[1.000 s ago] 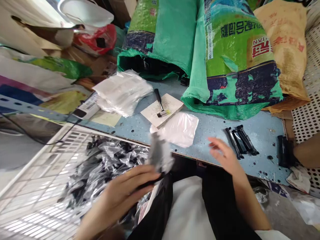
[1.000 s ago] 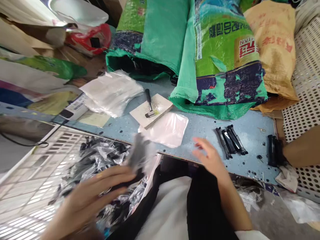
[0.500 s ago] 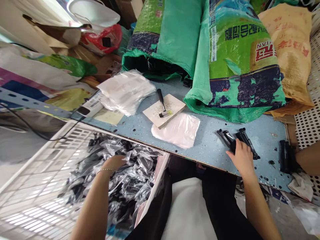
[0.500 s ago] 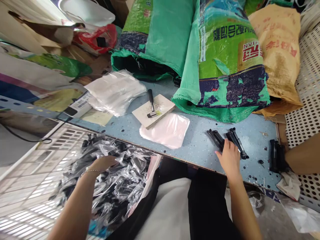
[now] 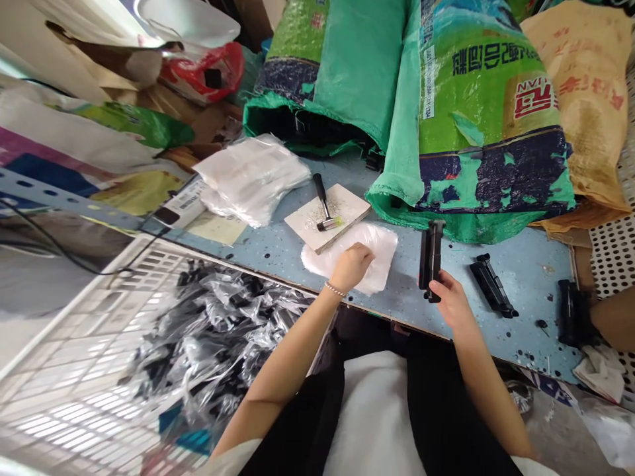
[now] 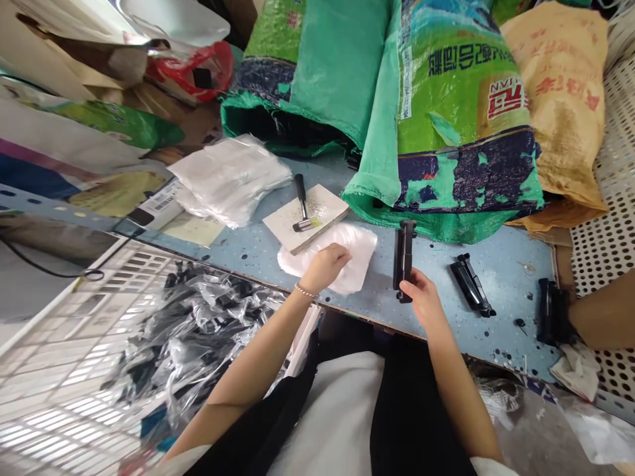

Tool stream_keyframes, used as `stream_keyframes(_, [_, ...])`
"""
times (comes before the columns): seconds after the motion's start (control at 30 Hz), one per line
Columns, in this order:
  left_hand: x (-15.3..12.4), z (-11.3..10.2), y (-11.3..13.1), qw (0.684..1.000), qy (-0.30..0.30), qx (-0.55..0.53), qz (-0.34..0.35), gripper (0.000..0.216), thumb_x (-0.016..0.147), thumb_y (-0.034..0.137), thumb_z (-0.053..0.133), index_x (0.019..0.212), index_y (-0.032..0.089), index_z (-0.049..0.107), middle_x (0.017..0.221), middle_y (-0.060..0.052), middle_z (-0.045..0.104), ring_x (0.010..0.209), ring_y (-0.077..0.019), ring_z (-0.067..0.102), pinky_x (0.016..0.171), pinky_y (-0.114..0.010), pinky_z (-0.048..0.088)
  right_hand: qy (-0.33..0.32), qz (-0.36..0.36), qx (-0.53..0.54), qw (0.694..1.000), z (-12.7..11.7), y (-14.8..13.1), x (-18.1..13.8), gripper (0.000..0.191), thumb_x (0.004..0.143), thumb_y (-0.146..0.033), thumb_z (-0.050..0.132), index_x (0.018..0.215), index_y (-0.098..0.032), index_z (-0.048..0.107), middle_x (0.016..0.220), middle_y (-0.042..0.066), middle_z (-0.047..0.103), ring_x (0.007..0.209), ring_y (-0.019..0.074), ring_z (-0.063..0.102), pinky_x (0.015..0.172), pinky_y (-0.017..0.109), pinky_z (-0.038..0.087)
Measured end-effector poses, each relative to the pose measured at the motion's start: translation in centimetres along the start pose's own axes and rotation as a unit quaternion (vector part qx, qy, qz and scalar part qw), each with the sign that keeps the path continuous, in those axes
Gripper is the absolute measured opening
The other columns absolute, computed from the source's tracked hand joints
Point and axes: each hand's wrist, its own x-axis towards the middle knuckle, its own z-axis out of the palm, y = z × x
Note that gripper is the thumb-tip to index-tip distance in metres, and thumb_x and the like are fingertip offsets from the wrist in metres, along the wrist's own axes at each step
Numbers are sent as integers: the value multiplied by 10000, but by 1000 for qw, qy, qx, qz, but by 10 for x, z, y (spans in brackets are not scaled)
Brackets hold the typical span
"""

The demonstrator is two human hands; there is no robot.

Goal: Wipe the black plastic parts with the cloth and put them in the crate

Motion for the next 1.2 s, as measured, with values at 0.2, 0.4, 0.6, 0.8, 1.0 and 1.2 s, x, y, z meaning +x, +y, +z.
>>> stream_keyframes(0.2, [2, -7, -17, 992, 23, -122, -11, 219, 824, 258, 672, 617, 191, 650, 815, -37, 665, 770, -175, 651, 768, -311, 547, -100, 25, 273, 956, 63, -7, 40, 299, 761, -443, 831, 948, -232, 730, 969, 23, 770, 949, 208, 705, 1063, 471, 524])
stream_keyframes(0.4, [-11, -21, -14, 988, 110, -100, 33, 143, 854, 186, 608, 737, 178, 690, 919, -78, 710, 843, -191, 678, 777, -310, 577, -65, 98, 333, 935, 90, 17, 73, 249, 792, -370, 816, 930, -197, 703, 884, 24, 782, 768, 182, 715, 974, 463, 607])
stream_keyframes(0.6, [-30, -31, -13, 980, 103, 137, 105, 358, 881, 12, 444, 1026, 164, 734, 1239, -150, 684, 1061, -271, 683, 923, -423, 585, -56, 58, 308, 948, 80, 21, 54, 269, 758, -374, 836, 929, -206, 714, 934, 22, 777, 889, 197, 725, 939, 395, 624])
stream_keyframes(0.8, [-26, -22, -23, 983, 128, 58, 117, 514, 904, 27, 417, 1368, 163, 591, 1402, -156, 602, 1254, -253, 634, 1048, -413, 569, -226, 248, 263, 905, 41, 27, -5, 519, 832, -563, 677, 1128, -137, 691, 1027, 113, 754, 764, 158, 658, 631, 275, 614])
stream_keyframes(1.0, [-64, -16, -7, 960, 107, 8, 257, 590, 969, 32, 337, 1540, 164, 408, 1491, -181, 532, 1401, -246, 535, 1159, -409, 499, -272, 299, 294, 866, 60, 41, 9, 566, 776, -615, 708, 1055, -123, 690, 753, 31, 667, 576, 92, 489, 363, 129, 394])
stream_keyframes(1.2, [-105, 3, 17, 939, 36, -50, 337, 722, 950, 16, 392, 1620, 243, 249, 1462, -157, 561, 1353, -224, 584, 1099, -370, 553, -153, 148, 94, 973, 78, 30, 7, 331, 797, -524, 767, 797, -210, 660, 687, -20, 621, 625, 130, 569, 587, 245, 552])
